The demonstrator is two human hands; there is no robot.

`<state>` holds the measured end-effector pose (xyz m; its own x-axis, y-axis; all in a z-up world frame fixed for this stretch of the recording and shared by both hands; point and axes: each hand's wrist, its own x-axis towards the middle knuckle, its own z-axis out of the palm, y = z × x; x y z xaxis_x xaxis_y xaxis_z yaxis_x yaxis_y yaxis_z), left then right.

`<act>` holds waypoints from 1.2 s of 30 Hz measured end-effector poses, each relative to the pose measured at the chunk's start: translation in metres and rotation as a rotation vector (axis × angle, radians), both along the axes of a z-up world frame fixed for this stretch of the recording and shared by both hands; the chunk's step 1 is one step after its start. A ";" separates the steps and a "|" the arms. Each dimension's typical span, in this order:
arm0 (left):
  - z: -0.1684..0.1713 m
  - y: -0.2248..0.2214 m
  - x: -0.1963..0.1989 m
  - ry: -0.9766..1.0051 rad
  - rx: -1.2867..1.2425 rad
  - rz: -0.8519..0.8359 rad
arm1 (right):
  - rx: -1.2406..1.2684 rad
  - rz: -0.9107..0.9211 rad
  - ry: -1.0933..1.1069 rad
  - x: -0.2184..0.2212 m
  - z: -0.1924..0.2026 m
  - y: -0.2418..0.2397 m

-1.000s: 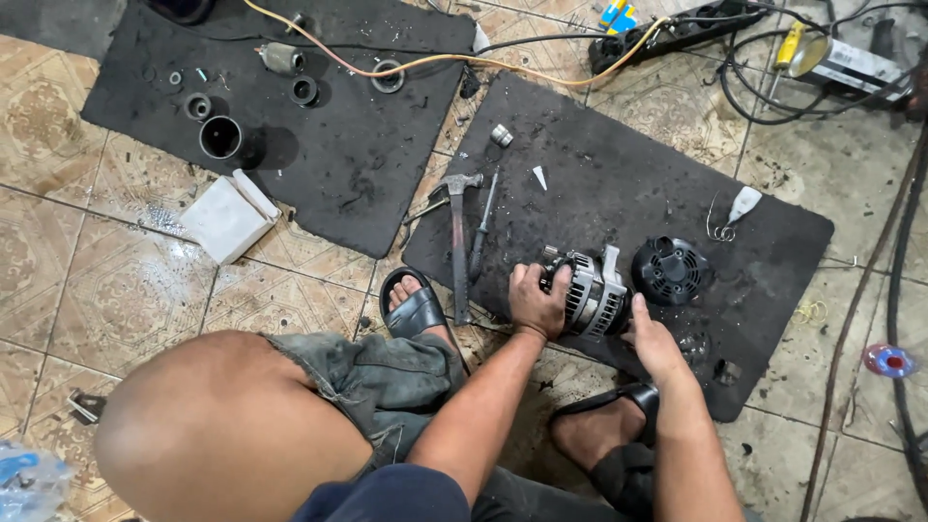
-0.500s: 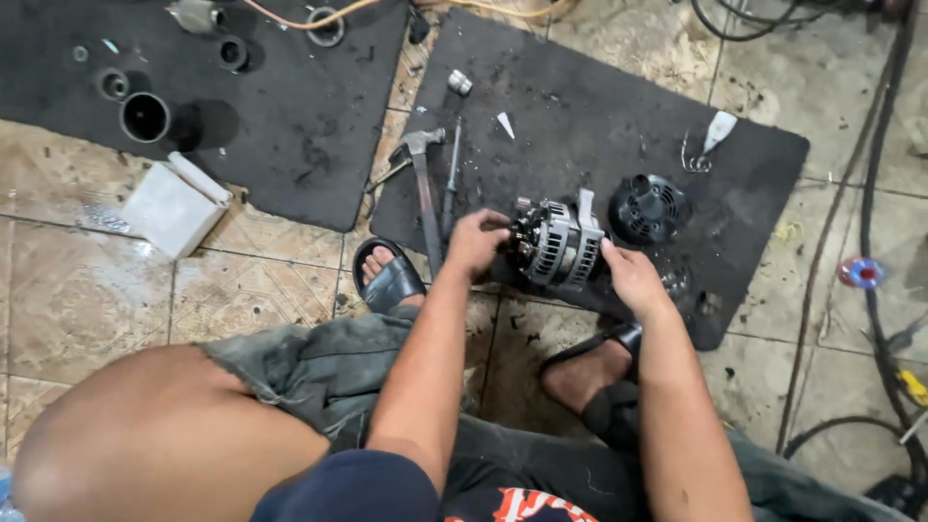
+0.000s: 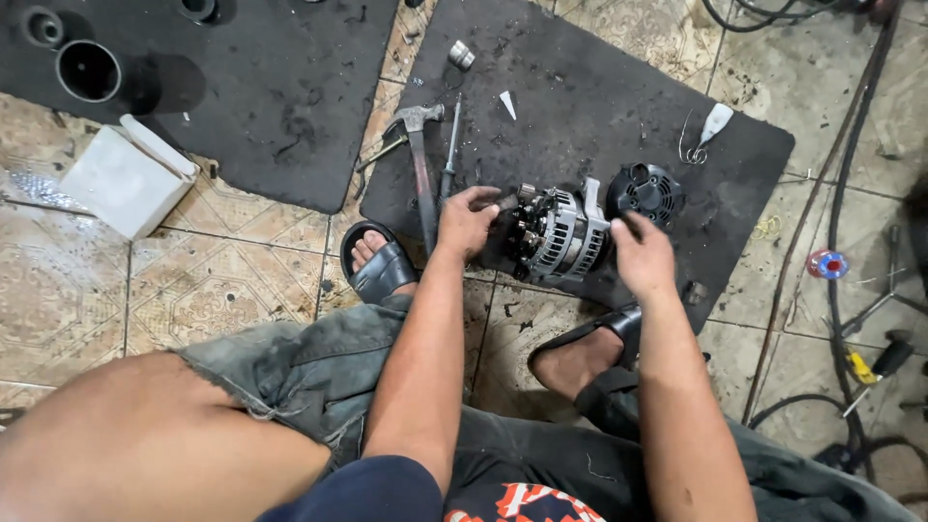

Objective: Assembling the metal housing and internal components of a vehicle alternator on a workshop floor.

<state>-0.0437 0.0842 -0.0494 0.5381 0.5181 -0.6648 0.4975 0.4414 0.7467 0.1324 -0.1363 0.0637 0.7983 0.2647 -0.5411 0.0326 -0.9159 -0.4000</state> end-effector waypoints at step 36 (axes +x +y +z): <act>0.198 0.051 0.065 -0.278 0.170 0.349 | 0.599 0.130 0.105 -0.054 0.120 0.127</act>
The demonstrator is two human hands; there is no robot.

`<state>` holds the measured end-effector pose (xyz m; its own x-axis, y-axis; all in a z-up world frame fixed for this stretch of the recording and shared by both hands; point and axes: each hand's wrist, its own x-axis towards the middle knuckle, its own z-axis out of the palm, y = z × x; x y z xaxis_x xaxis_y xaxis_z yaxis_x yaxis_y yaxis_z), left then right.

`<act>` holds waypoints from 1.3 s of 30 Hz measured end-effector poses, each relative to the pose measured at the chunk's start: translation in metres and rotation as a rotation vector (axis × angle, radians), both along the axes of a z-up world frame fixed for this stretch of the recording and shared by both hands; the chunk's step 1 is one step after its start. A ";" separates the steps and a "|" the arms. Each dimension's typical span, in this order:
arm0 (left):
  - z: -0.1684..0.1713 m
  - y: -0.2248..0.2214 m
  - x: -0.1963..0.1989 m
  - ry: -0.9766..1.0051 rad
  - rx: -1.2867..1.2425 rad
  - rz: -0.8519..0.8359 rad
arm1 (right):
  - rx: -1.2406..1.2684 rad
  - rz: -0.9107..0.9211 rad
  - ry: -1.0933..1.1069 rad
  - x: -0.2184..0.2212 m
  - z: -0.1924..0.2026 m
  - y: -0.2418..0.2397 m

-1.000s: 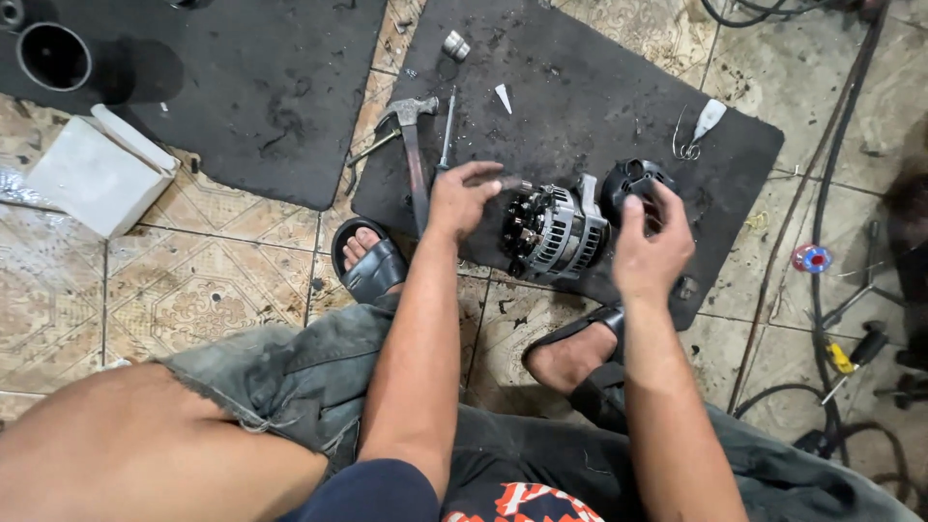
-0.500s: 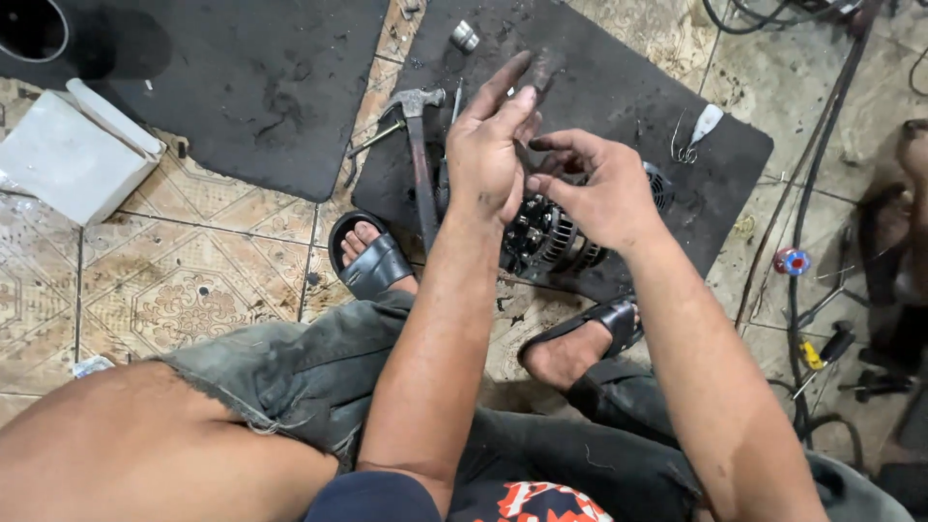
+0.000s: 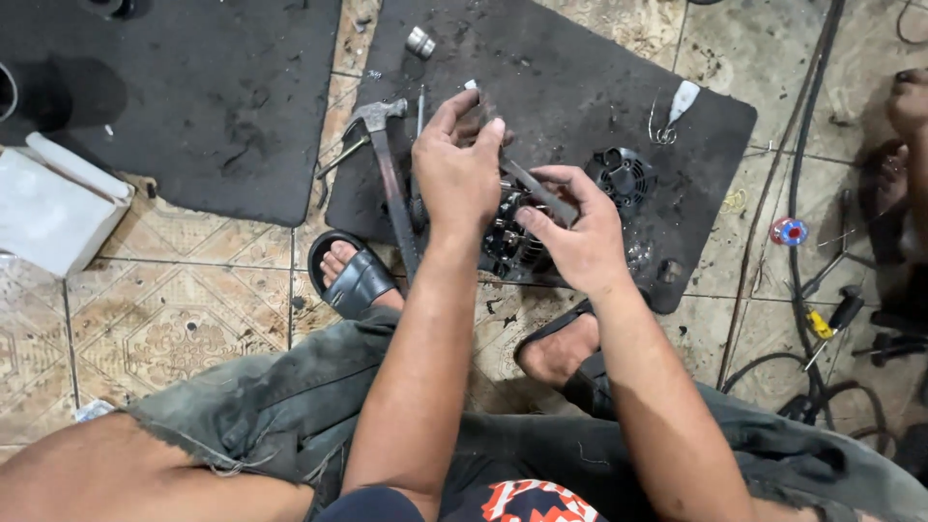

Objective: Assembling the metal housing and internal components of a vehicle alternator on a workshop floor.

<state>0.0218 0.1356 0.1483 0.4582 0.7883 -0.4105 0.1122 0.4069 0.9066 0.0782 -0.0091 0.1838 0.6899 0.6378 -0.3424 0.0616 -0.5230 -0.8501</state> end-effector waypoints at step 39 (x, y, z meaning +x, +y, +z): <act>0.072 -0.059 -0.021 -0.124 0.517 -0.536 | 0.791 -0.383 0.369 0.010 0.014 -0.050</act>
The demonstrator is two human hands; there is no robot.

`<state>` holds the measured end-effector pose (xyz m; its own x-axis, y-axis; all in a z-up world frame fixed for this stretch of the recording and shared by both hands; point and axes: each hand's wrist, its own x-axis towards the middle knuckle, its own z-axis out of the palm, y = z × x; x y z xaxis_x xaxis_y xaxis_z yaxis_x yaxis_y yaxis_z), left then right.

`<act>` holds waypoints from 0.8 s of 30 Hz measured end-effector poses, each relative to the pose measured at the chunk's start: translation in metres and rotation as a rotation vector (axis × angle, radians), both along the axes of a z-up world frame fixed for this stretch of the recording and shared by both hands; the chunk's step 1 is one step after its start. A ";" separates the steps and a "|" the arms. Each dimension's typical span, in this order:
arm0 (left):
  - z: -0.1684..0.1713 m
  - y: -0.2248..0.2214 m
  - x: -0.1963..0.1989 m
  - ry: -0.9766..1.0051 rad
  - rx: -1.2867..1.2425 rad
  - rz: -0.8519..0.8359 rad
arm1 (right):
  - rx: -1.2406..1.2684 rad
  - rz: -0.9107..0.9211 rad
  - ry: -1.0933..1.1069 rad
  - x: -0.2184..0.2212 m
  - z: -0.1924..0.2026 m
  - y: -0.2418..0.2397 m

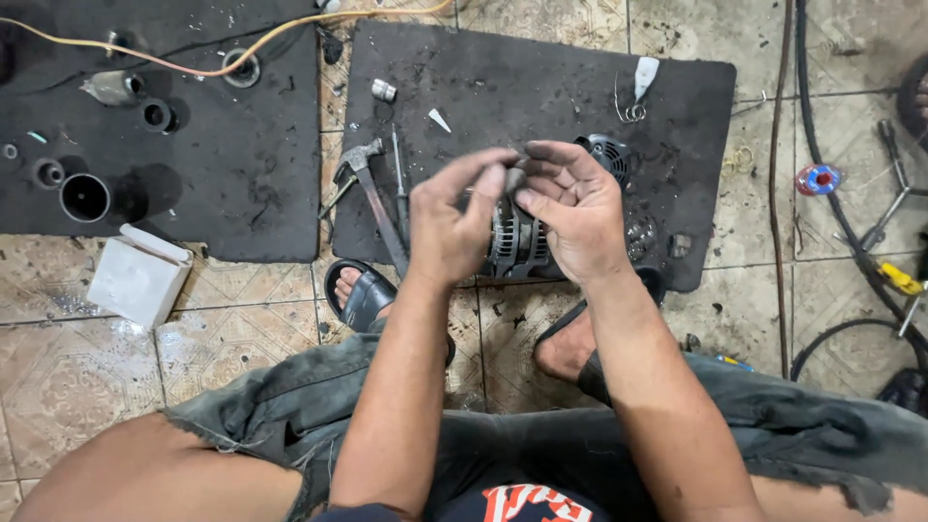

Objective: Assembling the metal housing and internal components of a vehicle alternator on a workshop floor.

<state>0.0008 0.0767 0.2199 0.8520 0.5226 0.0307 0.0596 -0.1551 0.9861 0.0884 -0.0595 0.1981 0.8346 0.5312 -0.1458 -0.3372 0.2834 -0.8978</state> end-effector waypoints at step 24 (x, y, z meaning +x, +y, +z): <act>-0.016 -0.021 0.010 -0.098 -0.128 0.046 | 0.157 -0.145 0.088 -0.003 -0.004 0.007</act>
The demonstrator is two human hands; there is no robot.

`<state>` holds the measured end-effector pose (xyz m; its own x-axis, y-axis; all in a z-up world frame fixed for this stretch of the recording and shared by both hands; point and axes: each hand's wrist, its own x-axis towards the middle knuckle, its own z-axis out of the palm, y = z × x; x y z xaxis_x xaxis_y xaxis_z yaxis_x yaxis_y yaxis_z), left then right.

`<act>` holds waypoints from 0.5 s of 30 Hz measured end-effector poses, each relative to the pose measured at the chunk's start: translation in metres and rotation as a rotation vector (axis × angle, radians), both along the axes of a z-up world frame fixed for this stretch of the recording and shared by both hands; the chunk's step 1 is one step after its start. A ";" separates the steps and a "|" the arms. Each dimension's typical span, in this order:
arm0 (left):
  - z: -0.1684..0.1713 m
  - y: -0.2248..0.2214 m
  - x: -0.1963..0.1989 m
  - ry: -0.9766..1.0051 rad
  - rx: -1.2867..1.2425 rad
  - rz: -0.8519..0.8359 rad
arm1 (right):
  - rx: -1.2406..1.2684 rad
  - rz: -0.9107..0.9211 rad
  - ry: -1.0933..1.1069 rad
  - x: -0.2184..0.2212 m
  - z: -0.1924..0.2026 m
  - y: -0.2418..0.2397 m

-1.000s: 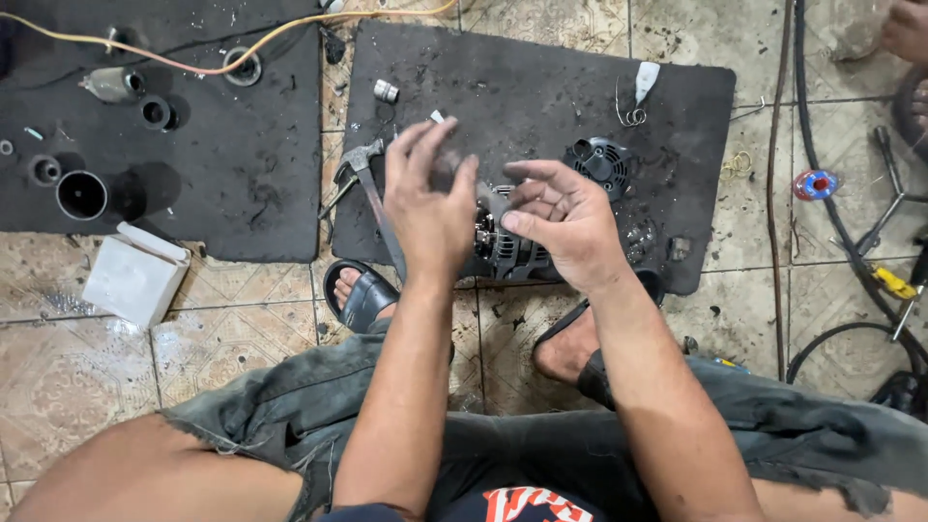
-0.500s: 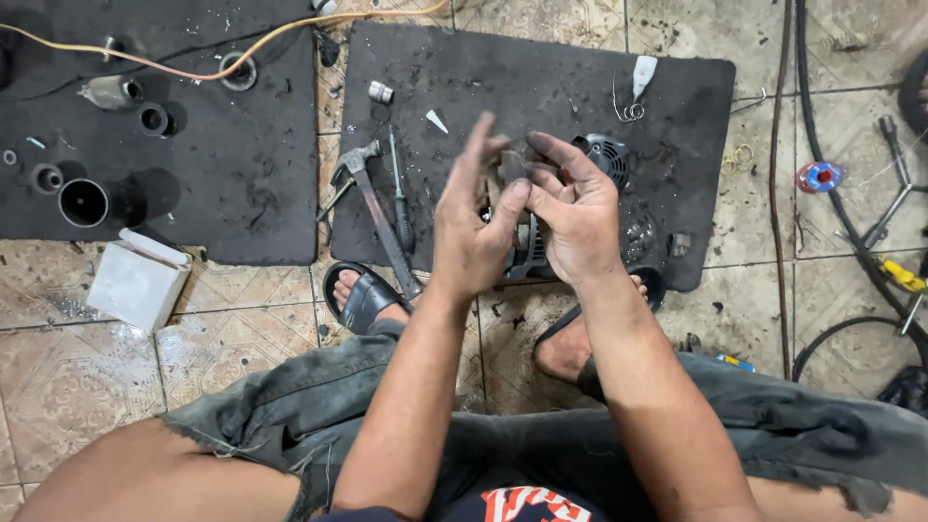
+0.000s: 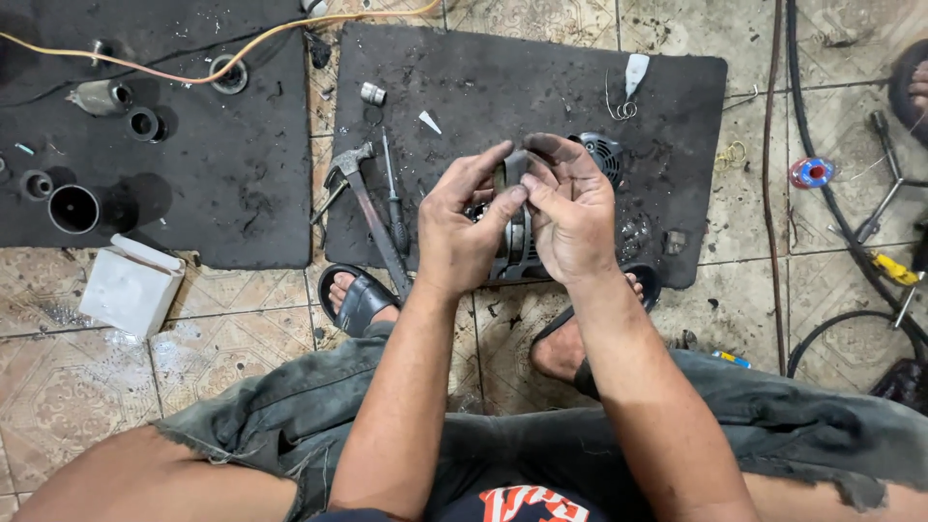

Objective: Assembling the metal housing and internal components of a vehicle alternator on a workshop floor.

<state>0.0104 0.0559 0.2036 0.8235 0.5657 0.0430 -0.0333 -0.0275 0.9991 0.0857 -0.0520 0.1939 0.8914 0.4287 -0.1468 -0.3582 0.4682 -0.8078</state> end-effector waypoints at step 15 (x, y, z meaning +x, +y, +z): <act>-0.019 0.012 -0.002 0.433 -0.121 0.177 | -0.754 0.006 -0.415 0.019 -0.046 -0.027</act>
